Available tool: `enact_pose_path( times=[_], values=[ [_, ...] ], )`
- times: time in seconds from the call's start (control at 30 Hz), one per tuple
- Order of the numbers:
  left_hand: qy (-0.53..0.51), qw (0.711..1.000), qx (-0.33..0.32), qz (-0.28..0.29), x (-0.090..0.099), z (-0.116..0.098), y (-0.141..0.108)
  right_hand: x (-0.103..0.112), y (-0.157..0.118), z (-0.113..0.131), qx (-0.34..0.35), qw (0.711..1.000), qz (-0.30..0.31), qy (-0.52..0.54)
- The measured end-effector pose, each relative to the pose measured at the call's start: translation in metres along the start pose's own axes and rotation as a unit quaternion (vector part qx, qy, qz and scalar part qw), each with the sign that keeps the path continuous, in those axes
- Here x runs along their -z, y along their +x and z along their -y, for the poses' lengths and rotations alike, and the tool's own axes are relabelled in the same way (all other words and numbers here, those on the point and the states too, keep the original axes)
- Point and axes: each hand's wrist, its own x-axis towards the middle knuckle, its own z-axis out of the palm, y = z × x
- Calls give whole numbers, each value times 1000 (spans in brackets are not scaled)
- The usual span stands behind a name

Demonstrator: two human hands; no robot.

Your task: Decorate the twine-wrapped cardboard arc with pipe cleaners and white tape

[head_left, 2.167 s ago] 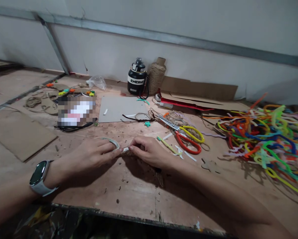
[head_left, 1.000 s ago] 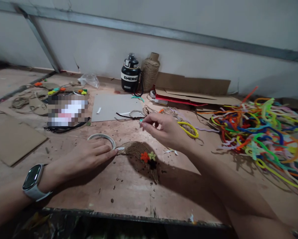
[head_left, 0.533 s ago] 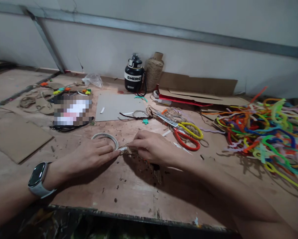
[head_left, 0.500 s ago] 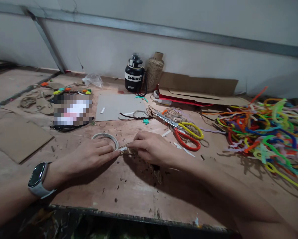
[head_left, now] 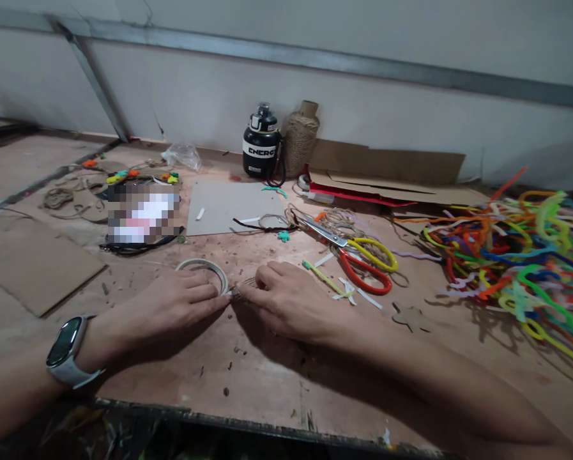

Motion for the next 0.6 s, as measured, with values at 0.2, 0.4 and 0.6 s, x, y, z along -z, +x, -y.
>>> enact_pose_path(
  times=[0.2, 0.4, 0.6],
  values=[
    [15, 999, -11, 33, 2, 0, 1, -7, -1, 8, 17, 1000, -25, 0],
    [21, 999, -17, 28, -1, 1, 0, -23, 4, 14, 16, 999, -33, 19],
    [11, 1000, 10, 25, 3, 0, 1, -30, 8, 17, 5, 999, -43, 18]
  ],
)
